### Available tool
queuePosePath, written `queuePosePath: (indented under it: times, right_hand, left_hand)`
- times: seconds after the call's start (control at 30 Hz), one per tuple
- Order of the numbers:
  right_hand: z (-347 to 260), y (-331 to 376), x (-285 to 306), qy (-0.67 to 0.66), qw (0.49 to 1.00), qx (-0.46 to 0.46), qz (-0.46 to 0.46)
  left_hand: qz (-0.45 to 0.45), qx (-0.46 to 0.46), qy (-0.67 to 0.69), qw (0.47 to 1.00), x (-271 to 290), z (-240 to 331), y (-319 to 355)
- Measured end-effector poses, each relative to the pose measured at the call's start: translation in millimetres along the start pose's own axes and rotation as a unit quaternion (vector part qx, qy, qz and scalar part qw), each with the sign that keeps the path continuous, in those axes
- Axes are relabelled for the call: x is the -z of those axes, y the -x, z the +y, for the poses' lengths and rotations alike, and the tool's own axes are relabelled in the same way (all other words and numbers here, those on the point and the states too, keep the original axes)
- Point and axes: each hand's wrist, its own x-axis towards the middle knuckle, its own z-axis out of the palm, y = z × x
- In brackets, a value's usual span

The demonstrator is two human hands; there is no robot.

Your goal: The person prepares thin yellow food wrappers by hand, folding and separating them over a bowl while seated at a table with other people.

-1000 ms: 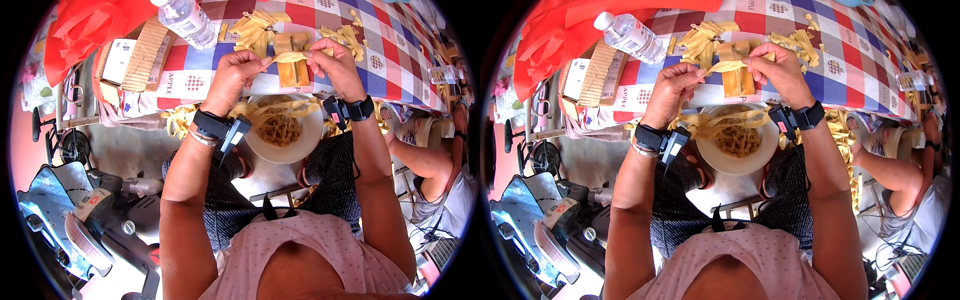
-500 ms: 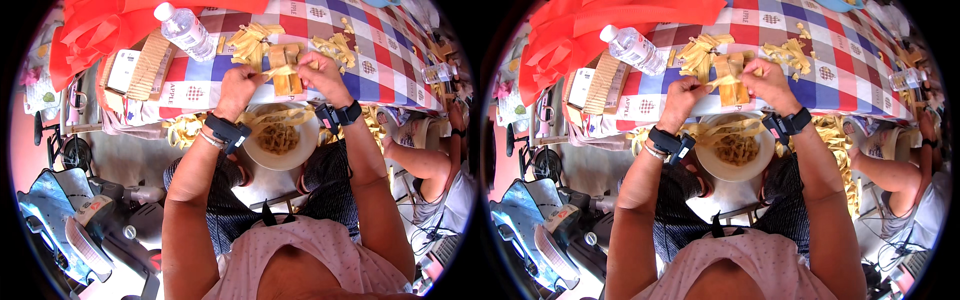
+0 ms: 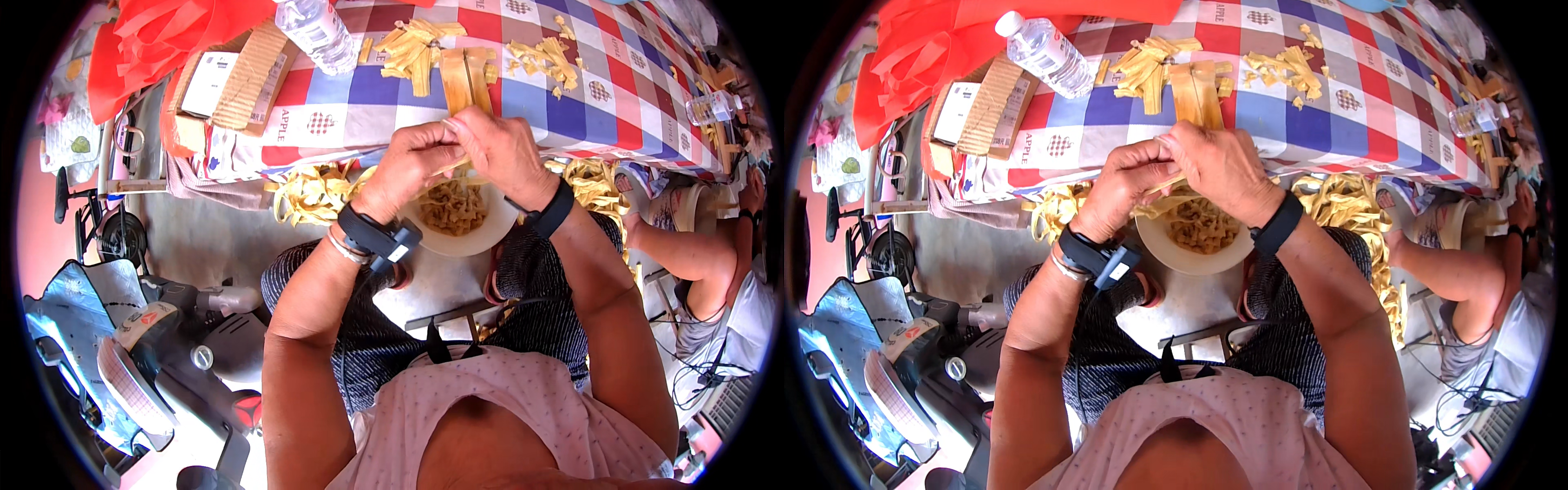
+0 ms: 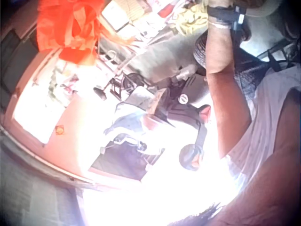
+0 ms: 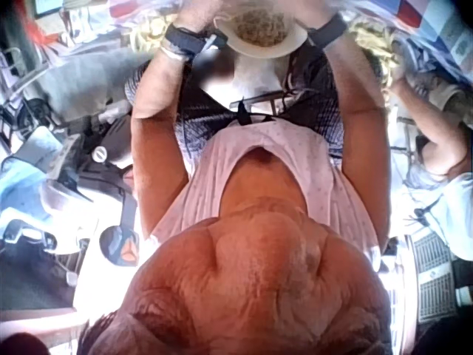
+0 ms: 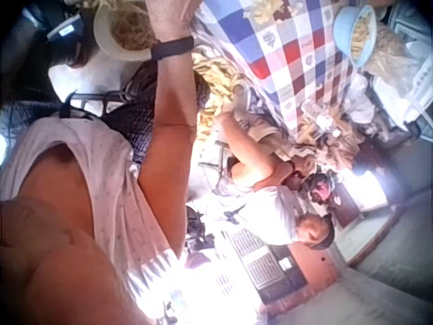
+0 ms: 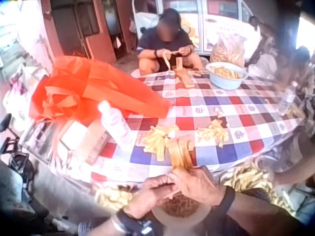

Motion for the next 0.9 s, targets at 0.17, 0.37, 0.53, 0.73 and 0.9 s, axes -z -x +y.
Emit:
queuePosePath:
  times: [0.17, 0.37, 0.53, 0.73, 0.9]
  right_hand:
    - [1, -2, 28, -0.028, 0.999, -0.042, -0.016]
    - [-20, 3, 55, -0.363, 0.906, -0.169, -0.135]
    - [-33, 9, 49, -0.551, 0.791, -0.202, -0.173]
    - [-8, 9, 25, -0.377, 0.844, -0.294, -0.241]
    - [-17, 10, 12, -0.417, 0.832, -0.282, -0.232]
  left_hand:
    - [0.023, -0.053, -0.171, 0.984, 15, 13, 21]
    - [0.104, -0.150, -0.124, 0.975, 8, 25, 34]
    - [0.140, -0.128, -0.010, 0.982, -19, 19, 31]
    - [0.245, -0.195, -0.252, 0.915, -24, -1, 13]
    - [0.306, -0.173, -0.224, 0.909, -16, -15, -2]
